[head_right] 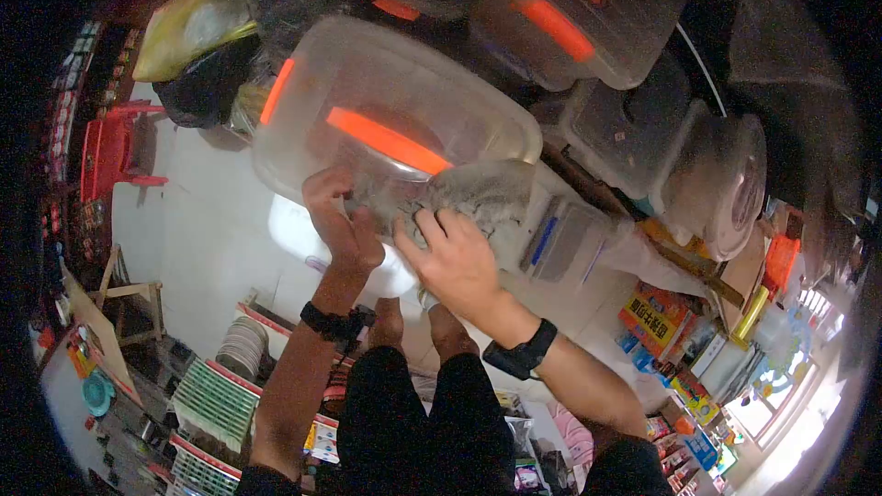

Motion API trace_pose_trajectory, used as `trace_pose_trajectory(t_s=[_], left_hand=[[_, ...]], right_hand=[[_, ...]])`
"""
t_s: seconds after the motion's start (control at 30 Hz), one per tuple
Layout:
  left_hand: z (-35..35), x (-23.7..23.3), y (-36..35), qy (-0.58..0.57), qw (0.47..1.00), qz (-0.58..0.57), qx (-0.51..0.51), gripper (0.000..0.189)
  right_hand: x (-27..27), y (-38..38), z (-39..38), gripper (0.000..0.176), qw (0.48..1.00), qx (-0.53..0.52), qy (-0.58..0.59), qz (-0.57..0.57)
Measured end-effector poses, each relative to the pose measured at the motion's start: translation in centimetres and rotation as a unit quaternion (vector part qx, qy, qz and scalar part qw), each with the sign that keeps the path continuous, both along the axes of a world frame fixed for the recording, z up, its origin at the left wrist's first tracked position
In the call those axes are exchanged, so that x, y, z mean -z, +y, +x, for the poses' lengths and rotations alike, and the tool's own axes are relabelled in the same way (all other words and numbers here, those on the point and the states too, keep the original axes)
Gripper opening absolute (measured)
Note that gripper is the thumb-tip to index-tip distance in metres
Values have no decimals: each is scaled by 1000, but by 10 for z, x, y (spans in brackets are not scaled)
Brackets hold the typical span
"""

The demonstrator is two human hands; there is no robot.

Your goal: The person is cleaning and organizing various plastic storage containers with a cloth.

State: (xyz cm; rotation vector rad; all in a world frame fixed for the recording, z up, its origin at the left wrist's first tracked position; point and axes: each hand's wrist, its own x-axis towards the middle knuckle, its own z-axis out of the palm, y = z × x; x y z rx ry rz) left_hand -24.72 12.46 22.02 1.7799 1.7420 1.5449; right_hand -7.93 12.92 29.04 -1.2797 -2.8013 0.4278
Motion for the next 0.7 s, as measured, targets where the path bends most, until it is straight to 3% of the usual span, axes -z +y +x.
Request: trace_pose_trajectory(t_s=[0.1, 0.2, 0.27, 0.4, 0.47, 0.53, 0.63, 0.7], left_hand=[[1, -1, 2, -89, 996, -3, -16, 26], [5, 0, 7, -101, 994, -8, -41, 30], [1, 2, 2, -90, 995, -31, -32, 34], [2, 3, 8, -133, 990, 19, -54, 41], [0, 5, 5, -190, 980, 34, -43, 41], [3, 2, 8, -247, 967, 28, -52, 45], [-7, 0, -3, -312, 947, 26, -69, 46], [-24, 2, -7, -319, 944, 32, -74, 44]], right_hand=[[3, 29, 17, 41, 997, -75, 23, -17], [5, 87, 20, 44, 995, -48, 1, 89], [9, 118, 12, 45, 988, 138, 16, 63], [18, 100, -14, 41, 967, 209, 63, 133], [7, 56, -16, 42, 995, 63, 46, 62], [3, 33, -22, 41, 999, 9, 50, -13], [-7, 14, -43, 36, 995, 2, 65, -73], [0, 28, -44, 36, 996, -11, 75, -40]])
